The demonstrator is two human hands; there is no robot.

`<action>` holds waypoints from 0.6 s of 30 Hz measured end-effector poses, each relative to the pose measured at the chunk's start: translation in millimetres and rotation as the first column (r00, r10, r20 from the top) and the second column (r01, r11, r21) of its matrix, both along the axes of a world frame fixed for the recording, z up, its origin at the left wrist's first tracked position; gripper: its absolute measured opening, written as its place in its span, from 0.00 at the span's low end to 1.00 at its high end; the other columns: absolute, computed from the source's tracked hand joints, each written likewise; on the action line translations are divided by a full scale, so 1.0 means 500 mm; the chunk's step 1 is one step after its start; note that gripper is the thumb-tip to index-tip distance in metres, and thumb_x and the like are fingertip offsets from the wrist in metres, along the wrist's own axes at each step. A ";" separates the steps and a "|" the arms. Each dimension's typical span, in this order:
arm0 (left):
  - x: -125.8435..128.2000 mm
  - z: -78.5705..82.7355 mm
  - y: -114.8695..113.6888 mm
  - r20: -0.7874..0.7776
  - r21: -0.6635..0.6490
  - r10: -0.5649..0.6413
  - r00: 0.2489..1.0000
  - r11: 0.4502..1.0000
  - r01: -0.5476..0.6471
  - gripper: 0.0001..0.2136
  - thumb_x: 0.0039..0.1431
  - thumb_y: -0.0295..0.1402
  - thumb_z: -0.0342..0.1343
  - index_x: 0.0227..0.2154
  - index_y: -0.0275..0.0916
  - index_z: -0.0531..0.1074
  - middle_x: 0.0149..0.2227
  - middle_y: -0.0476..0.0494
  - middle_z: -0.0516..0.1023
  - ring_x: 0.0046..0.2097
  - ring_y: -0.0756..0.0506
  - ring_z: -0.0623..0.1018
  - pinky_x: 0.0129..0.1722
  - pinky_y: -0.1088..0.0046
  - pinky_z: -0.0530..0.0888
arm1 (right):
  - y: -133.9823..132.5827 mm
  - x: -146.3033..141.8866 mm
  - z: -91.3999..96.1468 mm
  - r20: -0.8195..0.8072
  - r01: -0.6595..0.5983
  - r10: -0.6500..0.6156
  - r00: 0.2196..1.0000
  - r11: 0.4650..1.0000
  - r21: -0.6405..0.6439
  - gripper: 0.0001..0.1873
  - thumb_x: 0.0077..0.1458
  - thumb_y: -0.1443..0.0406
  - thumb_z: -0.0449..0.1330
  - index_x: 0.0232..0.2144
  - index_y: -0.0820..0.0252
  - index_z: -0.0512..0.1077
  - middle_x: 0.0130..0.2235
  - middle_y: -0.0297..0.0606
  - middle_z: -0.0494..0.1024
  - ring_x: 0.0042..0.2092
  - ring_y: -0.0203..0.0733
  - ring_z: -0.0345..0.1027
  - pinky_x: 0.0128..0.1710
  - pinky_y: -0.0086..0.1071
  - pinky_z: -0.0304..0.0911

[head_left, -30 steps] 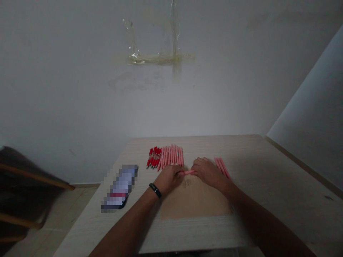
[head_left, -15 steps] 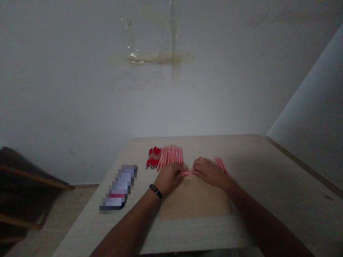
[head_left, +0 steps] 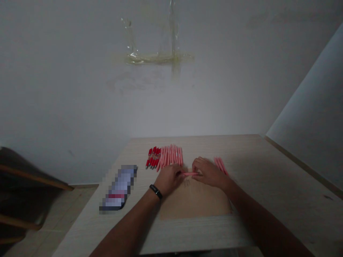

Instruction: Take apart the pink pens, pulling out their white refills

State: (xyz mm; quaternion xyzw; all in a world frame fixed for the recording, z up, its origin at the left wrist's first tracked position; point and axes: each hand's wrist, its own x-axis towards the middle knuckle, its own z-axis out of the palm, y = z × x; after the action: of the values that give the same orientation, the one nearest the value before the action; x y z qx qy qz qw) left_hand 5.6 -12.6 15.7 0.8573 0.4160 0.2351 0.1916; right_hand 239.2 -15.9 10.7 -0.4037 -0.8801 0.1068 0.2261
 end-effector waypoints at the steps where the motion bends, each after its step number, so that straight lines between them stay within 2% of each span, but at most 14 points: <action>1: 0.000 0.001 0.000 0.000 -0.002 -0.003 1.000 1.000 0.003 0.06 0.57 0.32 0.56 0.33 0.40 0.78 0.34 0.44 0.77 0.36 0.45 0.74 0.34 0.74 0.62 | 0.000 -0.001 0.002 -0.003 -0.007 0.007 1.000 1.000 -0.003 0.09 0.59 0.59 0.62 0.35 0.59 0.69 0.39 0.37 0.72 0.43 0.43 0.63 0.43 0.35 0.57; 6: 0.000 0.005 0.000 0.004 -0.009 -0.013 1.000 1.000 0.013 0.06 0.57 0.32 0.57 0.35 0.41 0.78 0.36 0.44 0.77 0.37 0.45 0.74 0.34 0.74 0.63 | 0.005 -0.001 -0.002 0.048 -0.040 0.040 0.998 0.999 -0.003 0.10 0.67 0.61 0.52 0.36 0.59 0.71 0.38 0.39 0.73 0.44 0.43 0.63 0.46 0.38 0.57; 14: 0.002 0.000 -0.001 -0.022 0.009 0.010 1.000 1.000 -0.010 0.06 0.58 0.35 0.57 0.34 0.40 0.78 0.35 0.45 0.77 0.37 0.46 0.74 0.35 0.74 0.64 | 0.000 -0.001 -0.002 -0.025 -0.041 0.041 0.999 0.999 -0.030 0.09 0.60 0.60 0.62 0.38 0.59 0.69 0.41 0.38 0.71 0.44 0.43 0.63 0.44 0.35 0.59; 18: 0.002 0.006 -0.003 -0.016 -0.012 0.001 1.000 1.000 -0.001 0.08 0.60 0.37 0.56 0.35 0.40 0.78 0.36 0.45 0.77 0.38 0.46 0.74 0.35 0.74 0.65 | 0.002 -0.002 -0.002 0.023 -0.058 0.058 0.998 0.998 -0.026 0.09 0.67 0.62 0.52 0.37 0.59 0.70 0.40 0.40 0.72 0.45 0.43 0.64 0.47 0.37 0.58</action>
State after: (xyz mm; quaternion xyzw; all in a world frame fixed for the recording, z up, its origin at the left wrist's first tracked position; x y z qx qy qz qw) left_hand 6.7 -14.1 18.7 0.8577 0.4194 0.2259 0.1934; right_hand 238.1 -14.7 9.7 -0.3820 -0.8926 0.1195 0.2073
